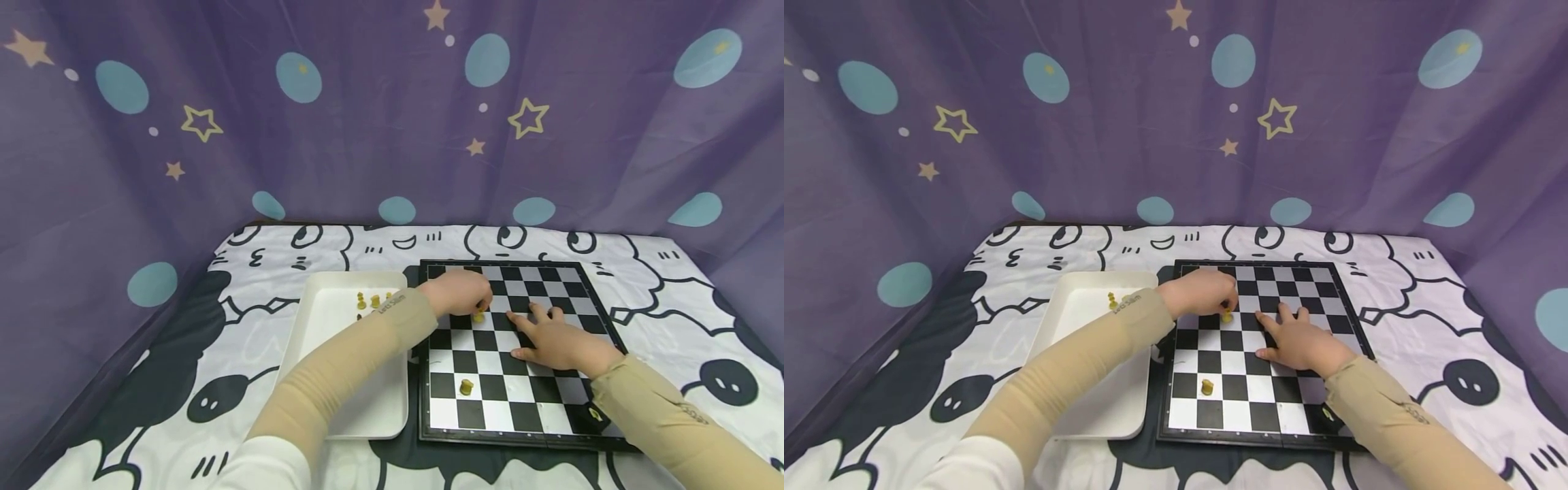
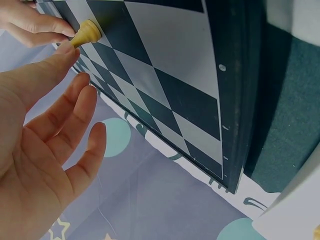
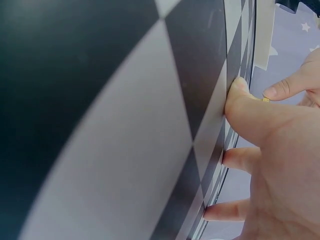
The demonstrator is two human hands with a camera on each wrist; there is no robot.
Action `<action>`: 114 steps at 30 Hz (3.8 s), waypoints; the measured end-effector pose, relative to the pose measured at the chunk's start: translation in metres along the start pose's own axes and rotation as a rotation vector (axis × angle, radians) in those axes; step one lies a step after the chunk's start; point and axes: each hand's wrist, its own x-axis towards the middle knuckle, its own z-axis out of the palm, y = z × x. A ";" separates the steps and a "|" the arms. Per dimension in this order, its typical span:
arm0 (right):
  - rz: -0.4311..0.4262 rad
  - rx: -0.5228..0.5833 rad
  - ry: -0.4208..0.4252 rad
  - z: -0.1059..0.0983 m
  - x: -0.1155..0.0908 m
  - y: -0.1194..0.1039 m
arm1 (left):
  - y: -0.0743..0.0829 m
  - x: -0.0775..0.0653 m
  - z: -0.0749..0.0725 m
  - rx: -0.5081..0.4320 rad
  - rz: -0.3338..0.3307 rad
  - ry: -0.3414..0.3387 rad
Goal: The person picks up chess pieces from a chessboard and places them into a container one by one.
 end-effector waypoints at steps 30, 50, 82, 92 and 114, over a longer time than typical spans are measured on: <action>0.012 -0.004 -0.016 -0.002 0.000 -0.001 | 0.000 -0.005 -0.003 0.020 0.021 0.034; 0.016 0.000 -0.011 -0.001 0.001 -0.001 | -0.009 -0.022 -0.009 0.064 -0.015 0.032; 0.023 0.003 -0.015 -0.002 0.000 -0.003 | -0.043 -0.106 -0.029 0.049 -0.019 0.184; 0.020 0.006 -0.014 -0.001 0.000 -0.003 | -0.056 -0.127 -0.021 0.056 -0.060 0.227; 0.014 0.011 -0.010 -0.001 0.002 -0.004 | -0.070 -0.165 0.000 0.031 -0.073 0.241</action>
